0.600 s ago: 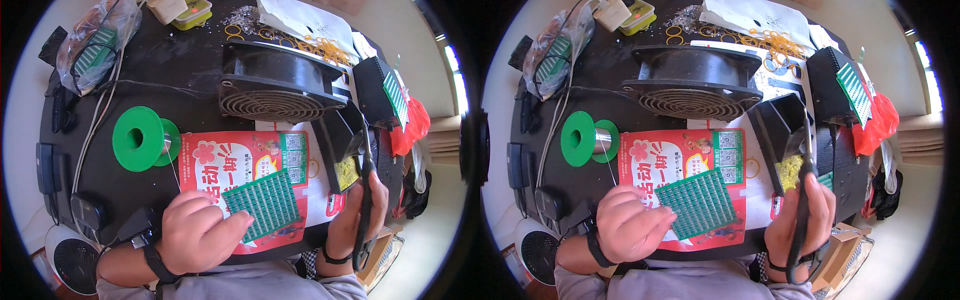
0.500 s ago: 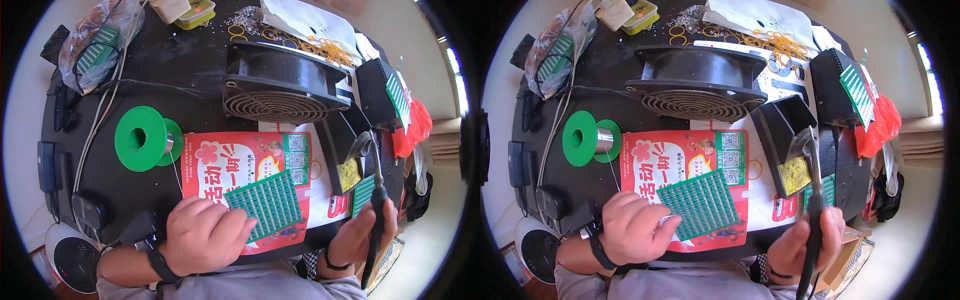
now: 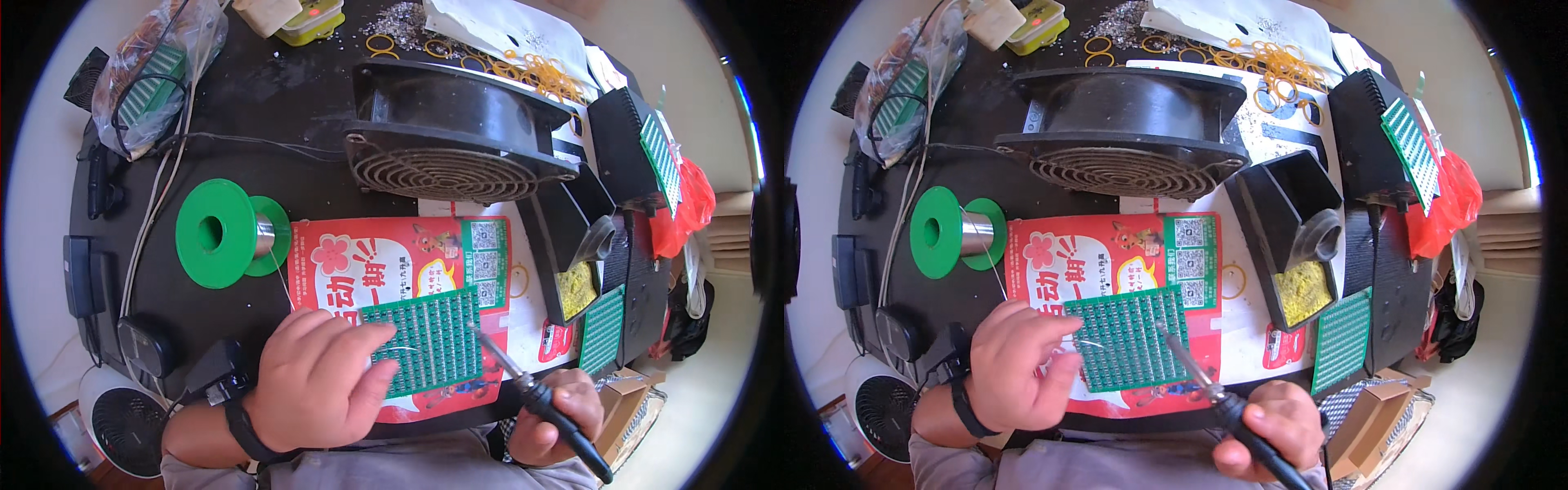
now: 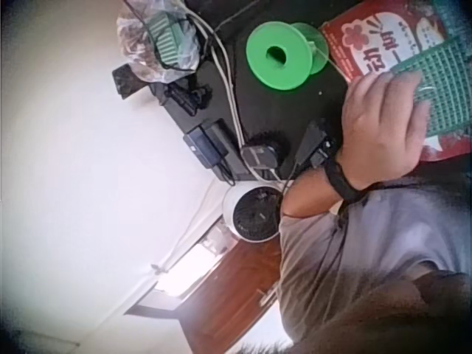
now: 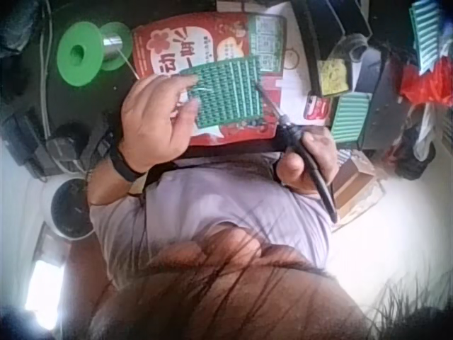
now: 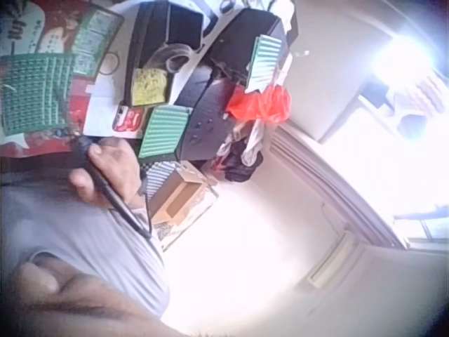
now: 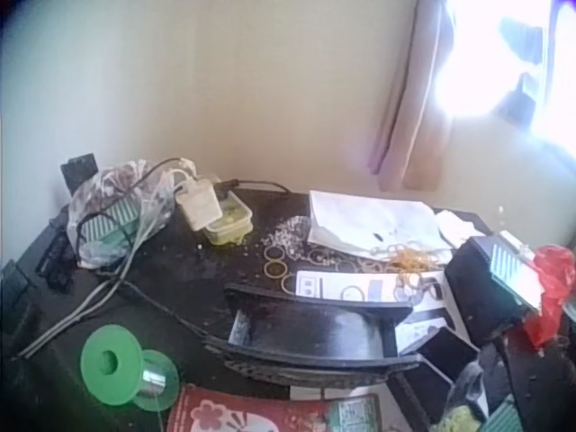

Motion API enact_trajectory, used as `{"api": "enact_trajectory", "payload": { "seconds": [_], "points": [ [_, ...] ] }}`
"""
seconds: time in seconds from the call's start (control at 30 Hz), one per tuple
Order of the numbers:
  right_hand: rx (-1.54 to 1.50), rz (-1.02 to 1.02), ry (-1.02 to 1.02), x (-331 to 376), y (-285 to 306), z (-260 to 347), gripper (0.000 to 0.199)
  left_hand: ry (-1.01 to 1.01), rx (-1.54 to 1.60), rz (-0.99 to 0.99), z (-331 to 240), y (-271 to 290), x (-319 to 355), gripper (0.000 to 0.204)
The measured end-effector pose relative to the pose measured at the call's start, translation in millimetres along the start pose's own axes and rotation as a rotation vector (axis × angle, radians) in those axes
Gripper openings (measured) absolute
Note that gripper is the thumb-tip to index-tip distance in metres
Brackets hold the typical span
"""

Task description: Soldering components onto a green printed circuit board using a soldering iron and solder wire.

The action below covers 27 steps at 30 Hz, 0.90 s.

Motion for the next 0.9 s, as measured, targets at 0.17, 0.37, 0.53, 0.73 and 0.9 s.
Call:
{"api": "enact_trajectory", "payload": {
  "seconds": [0.17, 0.37, 0.53, 0.73, 0.9],
  "points": [
    [-0.091, 0.22, 0.105, -12, -8, 1, 0.046, -0.096, -0.003, -0.077, 1, -2, 0, 0.03],
    [-0.159, 0.264, 0.052, -13, -13, 4, 0.038, -0.009, -0.076, -0.079, -2, 2, 0, 0.028],
    [-0.089, 0.252, 0.086, -9, -16, 4, 0.038, -0.023, -0.085, -0.158, 3, 0, -3, 0.029],
    [-0.122, 0.239, 0.002, -5, -18, 5, 0.037, 0.08, -0.009, -0.21, 2, -5, 2, 0.018],
    [-0.172, 0.275, 0.011, -7, -15, 5, 0.035, 0.089, 0.019, -0.227, 1, -6, 2, 0.019]
  ]
}}
Point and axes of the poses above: each hand's wrist, its own x-axis away from the middle knuckle, its own y-axis out of the back of the hand, z = x × y, the point moved 3 cm from there along -x, towards the middle knuckle, and after that the axes turned 5 degrees about y, right-handed, at the moved point
